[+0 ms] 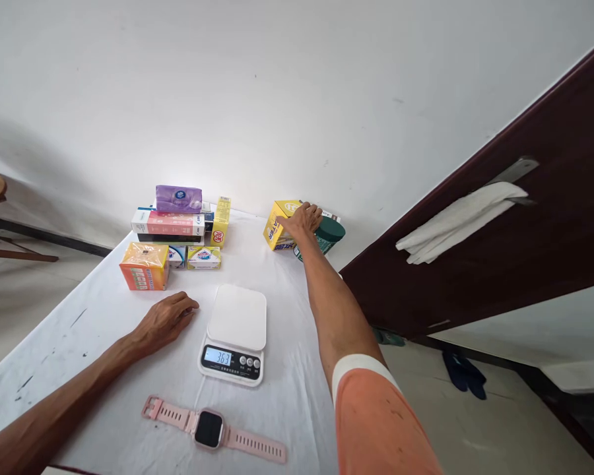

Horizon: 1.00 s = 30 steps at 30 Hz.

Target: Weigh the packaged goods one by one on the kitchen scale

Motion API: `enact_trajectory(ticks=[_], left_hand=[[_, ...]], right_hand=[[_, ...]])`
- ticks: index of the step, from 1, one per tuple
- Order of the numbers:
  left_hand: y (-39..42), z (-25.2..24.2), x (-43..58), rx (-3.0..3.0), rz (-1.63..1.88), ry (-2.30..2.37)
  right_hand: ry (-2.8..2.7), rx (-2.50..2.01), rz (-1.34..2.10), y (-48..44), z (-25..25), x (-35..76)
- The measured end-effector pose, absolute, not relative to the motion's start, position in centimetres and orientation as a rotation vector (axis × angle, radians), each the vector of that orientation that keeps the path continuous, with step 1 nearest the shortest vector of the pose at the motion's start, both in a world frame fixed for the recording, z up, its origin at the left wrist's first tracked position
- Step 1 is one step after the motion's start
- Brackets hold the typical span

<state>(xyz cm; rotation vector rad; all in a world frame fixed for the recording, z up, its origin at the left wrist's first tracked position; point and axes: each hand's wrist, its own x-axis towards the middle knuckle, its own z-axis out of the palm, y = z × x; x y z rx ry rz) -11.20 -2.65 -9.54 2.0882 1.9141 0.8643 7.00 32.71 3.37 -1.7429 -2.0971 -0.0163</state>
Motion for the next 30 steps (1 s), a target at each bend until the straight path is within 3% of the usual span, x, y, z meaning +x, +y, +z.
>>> enact_trajectory(ticks=[13,24,30], left_hand=[[-2.9,-9.3,-11.4,2.11,0.806,1.908],[-2.9,-9.4,-11.6,2.079,0.847,1.904],[-2.8,-9.5,-11.7,2.079,0.867,1.906]], right_hand=[[-2.144,-1.409,0.082,27.8,4.0,9.6],[-2.372,-0.978,0.522,15.0,7.9,15.4],[-2.476,-0.839,0.533,11.0,7.3,15.2]])
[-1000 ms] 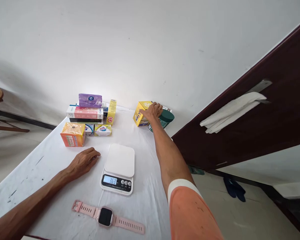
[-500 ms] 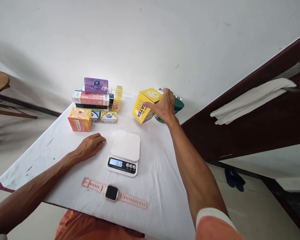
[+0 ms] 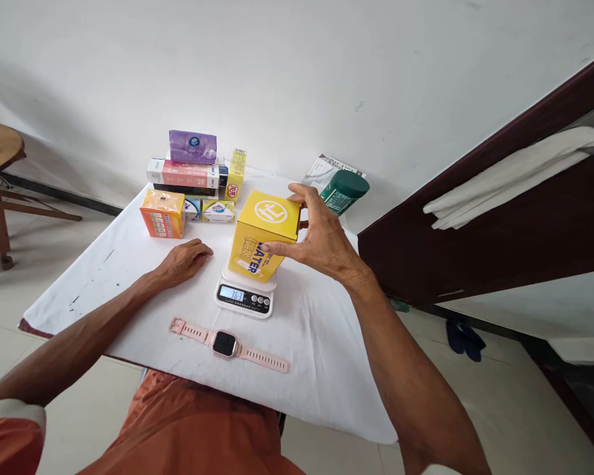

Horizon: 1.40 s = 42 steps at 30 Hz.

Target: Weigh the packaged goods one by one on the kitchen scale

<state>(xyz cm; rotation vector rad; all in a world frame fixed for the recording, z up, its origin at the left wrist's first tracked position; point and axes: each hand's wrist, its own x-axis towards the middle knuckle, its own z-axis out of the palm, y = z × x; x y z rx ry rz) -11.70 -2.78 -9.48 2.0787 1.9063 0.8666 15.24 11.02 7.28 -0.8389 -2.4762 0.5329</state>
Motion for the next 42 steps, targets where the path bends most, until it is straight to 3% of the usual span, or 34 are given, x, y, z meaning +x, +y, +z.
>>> enact_trajectory(ticks=[12,20,31,42], left_hand=[[-2.6,-9.6,-11.8,2.104,0.832,1.909],[-2.7,-9.5,-11.8,2.102,0.835,1.907],[-3.2,-8.8,-11.3,2.077,0.777,1.905],[-4.3,-5.6,-10.9,1.912,0.332,2.035]], right_hand=[[-2.408,-0.801,0.675,10.4,7.4,16.8],[-2.256,-0.668,0.338,9.9,11.3,18.0],[-2.562,-0.907,0.526,10.9,6.4,15.2],[-2.371,-0.721,0.652,10.4,9.5,10.9]])
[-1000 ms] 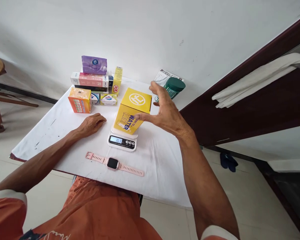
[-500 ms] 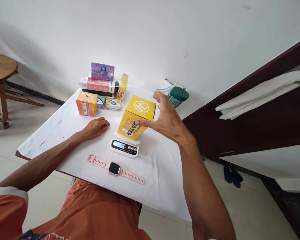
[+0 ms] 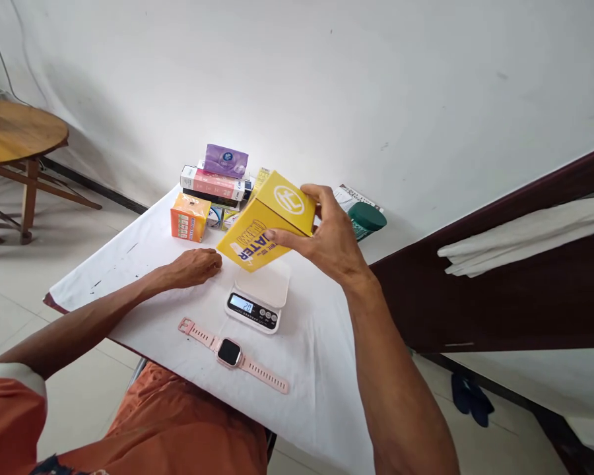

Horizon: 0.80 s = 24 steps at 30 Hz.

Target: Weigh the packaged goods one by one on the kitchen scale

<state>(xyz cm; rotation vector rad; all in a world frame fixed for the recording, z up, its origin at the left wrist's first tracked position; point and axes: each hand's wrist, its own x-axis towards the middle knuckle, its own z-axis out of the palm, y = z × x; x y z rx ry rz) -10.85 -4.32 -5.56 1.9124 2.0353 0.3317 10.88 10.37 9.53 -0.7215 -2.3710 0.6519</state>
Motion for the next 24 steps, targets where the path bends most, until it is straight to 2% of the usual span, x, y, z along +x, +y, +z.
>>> enact_trajectory(ticks=[14,24], left_hand=[[-7.0,-2.1,-16.6,1.254,0.196,2.468],[-6.8,-2.5,-18.4,1.049,0.33,2.699]], right_hand=[[-2.453,-0.564,0.71,11.6,3.3,3.1],[-2.408,-0.579,0.753,11.4,2.0,0.7]])
